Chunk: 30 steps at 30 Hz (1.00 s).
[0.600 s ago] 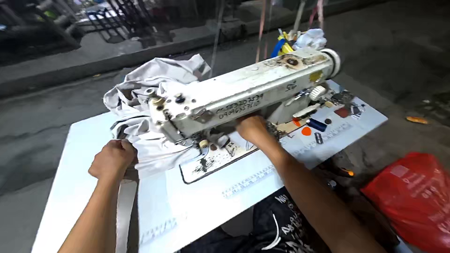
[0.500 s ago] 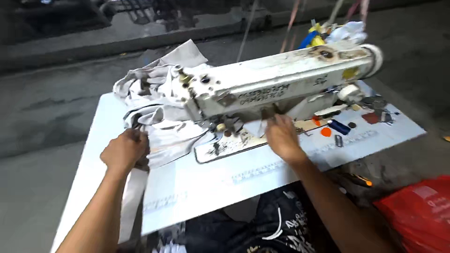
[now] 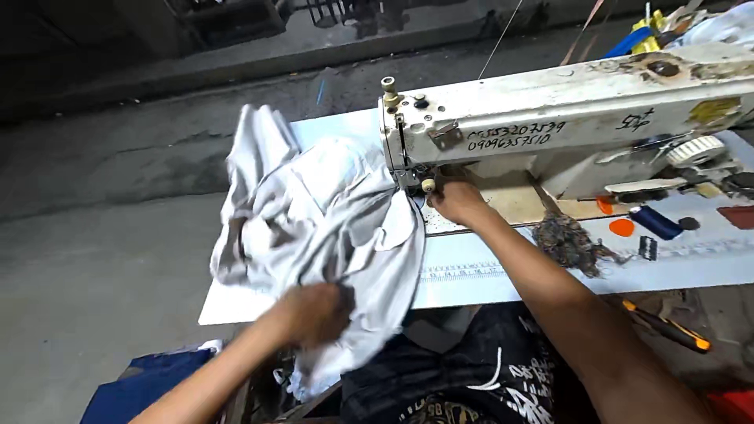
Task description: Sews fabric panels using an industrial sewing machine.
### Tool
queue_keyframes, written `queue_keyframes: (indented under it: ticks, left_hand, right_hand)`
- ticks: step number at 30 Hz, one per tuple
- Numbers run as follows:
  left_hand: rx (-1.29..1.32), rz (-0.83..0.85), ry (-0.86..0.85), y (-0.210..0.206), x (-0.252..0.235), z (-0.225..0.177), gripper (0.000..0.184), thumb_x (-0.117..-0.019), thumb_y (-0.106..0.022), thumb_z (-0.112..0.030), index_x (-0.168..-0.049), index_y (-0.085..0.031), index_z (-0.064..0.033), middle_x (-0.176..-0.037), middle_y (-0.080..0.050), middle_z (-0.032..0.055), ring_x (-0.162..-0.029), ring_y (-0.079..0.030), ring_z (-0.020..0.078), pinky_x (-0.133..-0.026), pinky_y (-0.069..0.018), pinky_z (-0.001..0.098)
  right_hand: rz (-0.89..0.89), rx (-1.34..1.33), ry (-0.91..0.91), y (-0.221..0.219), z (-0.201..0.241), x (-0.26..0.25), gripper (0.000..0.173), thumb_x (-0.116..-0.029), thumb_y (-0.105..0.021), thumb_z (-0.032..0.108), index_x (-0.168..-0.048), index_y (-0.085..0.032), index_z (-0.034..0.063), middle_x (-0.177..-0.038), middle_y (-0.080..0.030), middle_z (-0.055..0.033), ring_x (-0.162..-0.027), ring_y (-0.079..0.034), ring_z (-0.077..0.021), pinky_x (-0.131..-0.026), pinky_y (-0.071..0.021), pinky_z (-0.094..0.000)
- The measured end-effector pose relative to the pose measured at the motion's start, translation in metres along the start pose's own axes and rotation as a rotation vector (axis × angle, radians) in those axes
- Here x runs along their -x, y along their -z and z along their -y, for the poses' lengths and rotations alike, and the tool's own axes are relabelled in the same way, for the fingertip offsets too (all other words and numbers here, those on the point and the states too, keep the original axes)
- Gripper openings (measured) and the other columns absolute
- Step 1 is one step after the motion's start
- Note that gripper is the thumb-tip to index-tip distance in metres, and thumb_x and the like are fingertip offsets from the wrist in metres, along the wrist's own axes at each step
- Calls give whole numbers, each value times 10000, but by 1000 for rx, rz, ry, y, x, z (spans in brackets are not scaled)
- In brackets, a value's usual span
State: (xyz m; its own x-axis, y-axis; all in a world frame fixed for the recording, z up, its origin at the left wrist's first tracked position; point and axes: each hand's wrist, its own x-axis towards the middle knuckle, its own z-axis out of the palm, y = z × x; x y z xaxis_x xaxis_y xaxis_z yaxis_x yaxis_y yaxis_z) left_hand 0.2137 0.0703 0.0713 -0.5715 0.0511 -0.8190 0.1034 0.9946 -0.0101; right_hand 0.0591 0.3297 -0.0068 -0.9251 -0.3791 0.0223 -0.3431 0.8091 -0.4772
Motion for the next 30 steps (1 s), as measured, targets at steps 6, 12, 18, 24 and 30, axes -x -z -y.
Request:
queue_keyframes:
  ticks: [6, 12, 18, 24, 30]
  left_hand:
    - [-47, -832, -396, 19, 2, -47, 396, -996, -575, -404, -864, -709, -55, -721, -658, 152, -673, -694, 362, -553, -535, 549]
    - [-145, -1009, -652, 41, -125, -7, 409, -968, -514, -413, -1222, -708, -157, -1253, -668, 86, -1107, -639, 339, -815, -546, 545]
    - [-163, -980, -620, 42, -121, 44, 402, -949, -481, -404, -1182, -744, -209, -1055, -695, 52, -943, -663, 309, -665, -532, 514]
    - [-218, -1027, -638, 57, -107, 16, 338, -967, -528, -363, -1008, -747, -110, -1029, -701, 104, -961, -672, 341, -709, -527, 526]
    - [-88, -978, -703, 43, -131, 9, 506, -937, -501, -541, -1247, -741, -221, -1368, -644, 32, -1156, -623, 291, -813, -508, 520]
  right_hand:
    - [-131, -133, -33, -10, 8, -3, 336, -976, -631, 206, -1197, -685, -43, -1263, -645, -270, -1262, -568, -432, -1092, -408, -606]
    - [-247, -196, 11, -43, 28, 49, 368, -1025, -612, 234, -1348, -642, 60, -1199, -694, -181, -1076, -685, -342, -938, -553, -542]
    - [-72, -359, -207, -28, 43, 45, 248, -1021, -595, 145, -1253, -662, 87, -820, -691, -79, -669, -641, -212, -649, -554, -450]
    - [26, -33, -128, -28, 47, 45, 430, -1059, -515, 197, -1479, -561, 116, -1040, -702, -181, -889, -690, -333, -795, -565, -522]
    - [51, 233, -88, -17, 31, 37, 370, -1076, -506, 300, -1415, -641, 242, -1192, -690, -200, -1092, -649, -416, -808, -539, -583]
